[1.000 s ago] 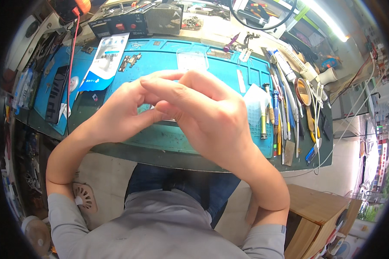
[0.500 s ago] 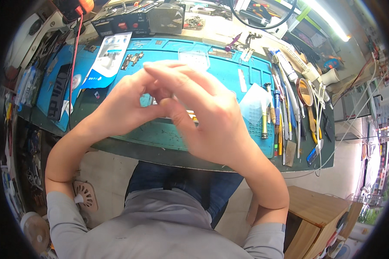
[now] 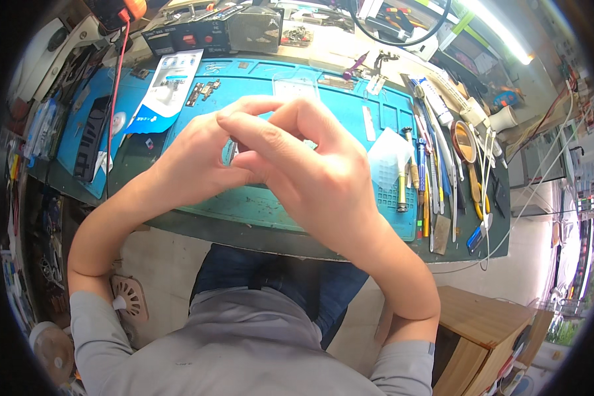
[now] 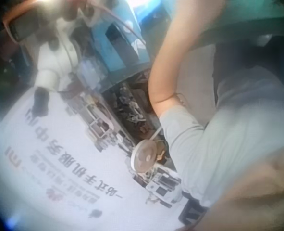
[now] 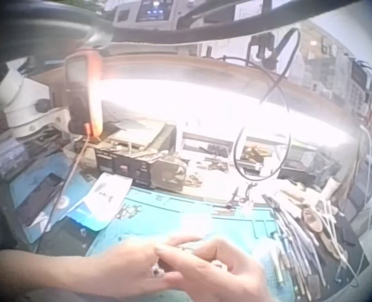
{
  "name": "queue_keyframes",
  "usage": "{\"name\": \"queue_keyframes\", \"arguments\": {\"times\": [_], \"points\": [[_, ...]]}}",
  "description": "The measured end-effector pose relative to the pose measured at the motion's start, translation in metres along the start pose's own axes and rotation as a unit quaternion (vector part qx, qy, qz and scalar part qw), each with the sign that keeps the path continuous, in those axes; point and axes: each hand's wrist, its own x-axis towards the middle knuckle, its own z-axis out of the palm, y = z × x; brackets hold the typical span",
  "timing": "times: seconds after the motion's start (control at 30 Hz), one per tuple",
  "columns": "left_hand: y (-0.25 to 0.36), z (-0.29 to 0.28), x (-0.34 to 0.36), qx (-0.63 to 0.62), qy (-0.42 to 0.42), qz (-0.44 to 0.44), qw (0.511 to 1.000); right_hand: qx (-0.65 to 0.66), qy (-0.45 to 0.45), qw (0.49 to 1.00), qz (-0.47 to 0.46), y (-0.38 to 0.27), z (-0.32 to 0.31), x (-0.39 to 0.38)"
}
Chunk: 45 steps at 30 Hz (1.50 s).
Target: The person disassembles a smartphone, removes the back cover, and detaches internal components including the battery and display assembly. They then retrieve a new screen from a box and prepare to install it.
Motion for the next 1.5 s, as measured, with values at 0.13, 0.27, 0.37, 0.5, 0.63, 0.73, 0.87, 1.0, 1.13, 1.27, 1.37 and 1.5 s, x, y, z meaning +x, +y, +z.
{"name": "queue_keyframes", "arguments": {"times": [0.13,0.27,0.37,0.5,0.63,0.73,0.87,1.0,1.13,1.27,1.37,1.5], "points": [[-0.014,0.007,-0.006,-0.04,0.02,0.023,0.999,0.06,-0.01,0.998,0.02,0.005,0.003,0.001],[-0.005,-0.002,-0.004,-0.008,-0.017,-0.051,0.999,0.071,0.015,0.997,0.013,0.0,0.006,0.002],[-0.007,0.005,0.0,0.065,-0.02,-0.019,0.998,0.035,0.006,0.999,0.006,0.005,0.005,0.0],[-0.004,0.005,-0.004,-0.065,0.014,0.023,0.997,0.074,-0.011,0.996,0.049,-0.003,0.005,0.0],[-0.01,0.002,-0.003,0.038,-0.021,0.006,0.999,0.032,0.012,0.999,-0.006,0.005,0.009,-0.001],[0.001,0.003,-0.003,-0.008,-0.007,0.015,1.0,0.054,0.009,0.998,0.02,0.007,0.009,-0.002],[-0.008,0.003,-0.005,-0.051,0.027,0.017,0.998,0.045,0.013,0.999,-0.004,0.006,0.009,0.001],[-0.01,-0.002,-0.002,0.025,-0.011,0.008,1.0,0.03,0.004,0.999,-0.018,0.004,0.006,0.001],[-0.007,-0.009,-0.002,0.064,-0.059,0.016,0.996,0.048,0.013,0.999,0.0,0.005,0.002,0.001],[-0.018,-0.005,-0.005,0.103,-0.061,0.022,0.993,0.04,0.072,0.996,-0.04,0.011,0.002,0.006],[-0.021,-0.004,0.011,0.144,0.004,0.063,0.988,0.04,0.137,0.99,-0.016,0.016,-0.005,0.002],[-0.049,-0.003,0.049,0.22,0.054,0.095,0.969,0.116,0.197,0.973,0.025,0.025,0.003,-0.001]]}}
